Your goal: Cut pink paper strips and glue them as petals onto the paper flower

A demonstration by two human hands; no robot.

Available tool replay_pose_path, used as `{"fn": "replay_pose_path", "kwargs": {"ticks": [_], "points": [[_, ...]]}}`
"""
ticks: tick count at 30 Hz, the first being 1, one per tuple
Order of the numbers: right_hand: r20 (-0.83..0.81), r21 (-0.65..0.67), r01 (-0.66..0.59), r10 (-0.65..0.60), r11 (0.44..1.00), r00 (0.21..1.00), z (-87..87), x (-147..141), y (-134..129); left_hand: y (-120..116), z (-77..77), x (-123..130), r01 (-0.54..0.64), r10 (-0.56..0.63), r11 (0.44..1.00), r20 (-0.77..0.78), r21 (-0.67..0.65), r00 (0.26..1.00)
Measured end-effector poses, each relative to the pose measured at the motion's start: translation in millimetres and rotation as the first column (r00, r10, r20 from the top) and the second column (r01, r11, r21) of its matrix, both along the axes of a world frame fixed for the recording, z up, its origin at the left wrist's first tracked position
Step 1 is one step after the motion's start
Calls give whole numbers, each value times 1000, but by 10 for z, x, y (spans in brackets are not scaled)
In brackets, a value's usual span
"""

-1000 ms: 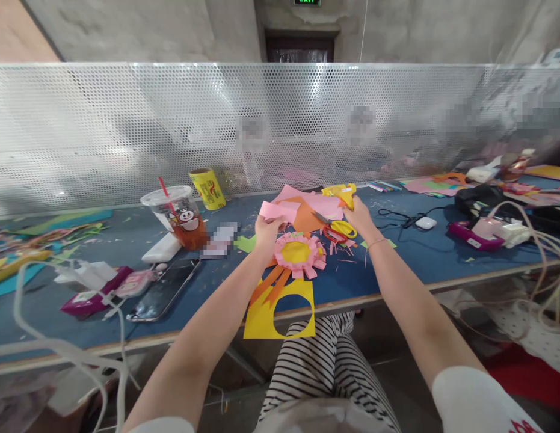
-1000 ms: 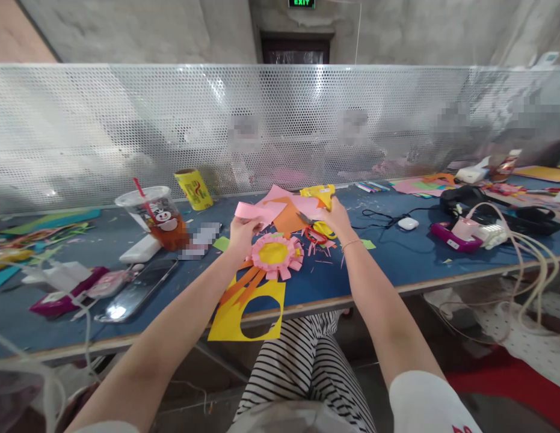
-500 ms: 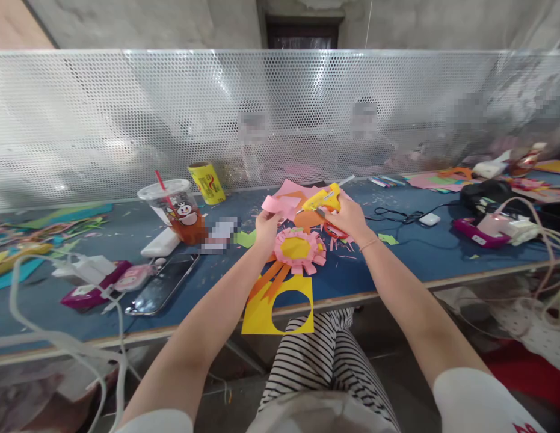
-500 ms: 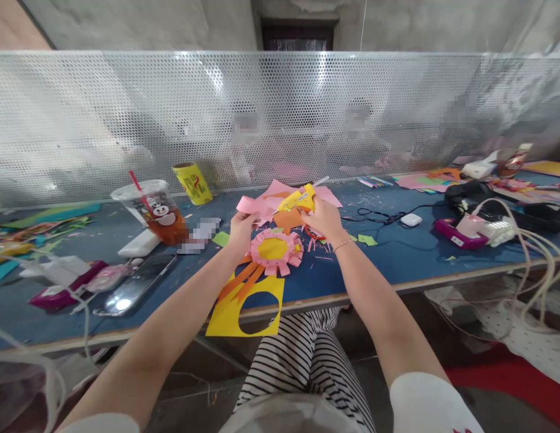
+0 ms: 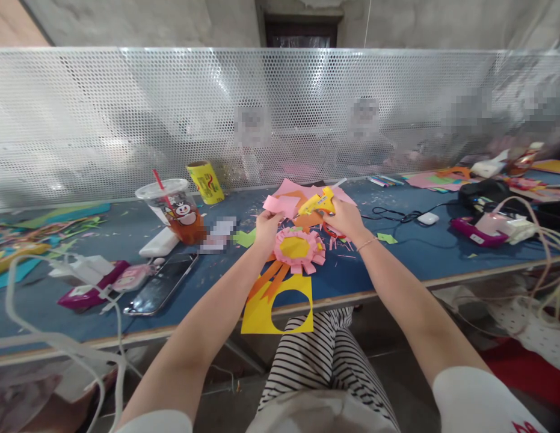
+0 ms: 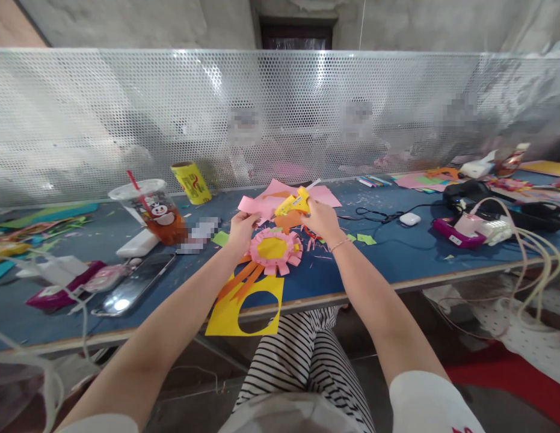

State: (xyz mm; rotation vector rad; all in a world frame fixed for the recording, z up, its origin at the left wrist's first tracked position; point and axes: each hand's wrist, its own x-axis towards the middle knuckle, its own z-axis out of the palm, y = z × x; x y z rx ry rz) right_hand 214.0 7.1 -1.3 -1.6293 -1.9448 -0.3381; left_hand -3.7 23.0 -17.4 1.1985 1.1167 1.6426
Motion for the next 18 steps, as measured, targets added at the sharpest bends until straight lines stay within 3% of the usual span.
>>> {"fn": "replay_pose_path", "kwargs": {"ticks": [10, 18], "points": [[-61, -21, 57, -58, 998, 996, 20, 23, 8, 29, -33, -3, 20, -20, 1000, 30, -5, 999], [-71, -7, 61, -62, 998, 996, 25, 25, 5, 56, -38, -7, 70, -65, 997, 156, -29, 986]]}}
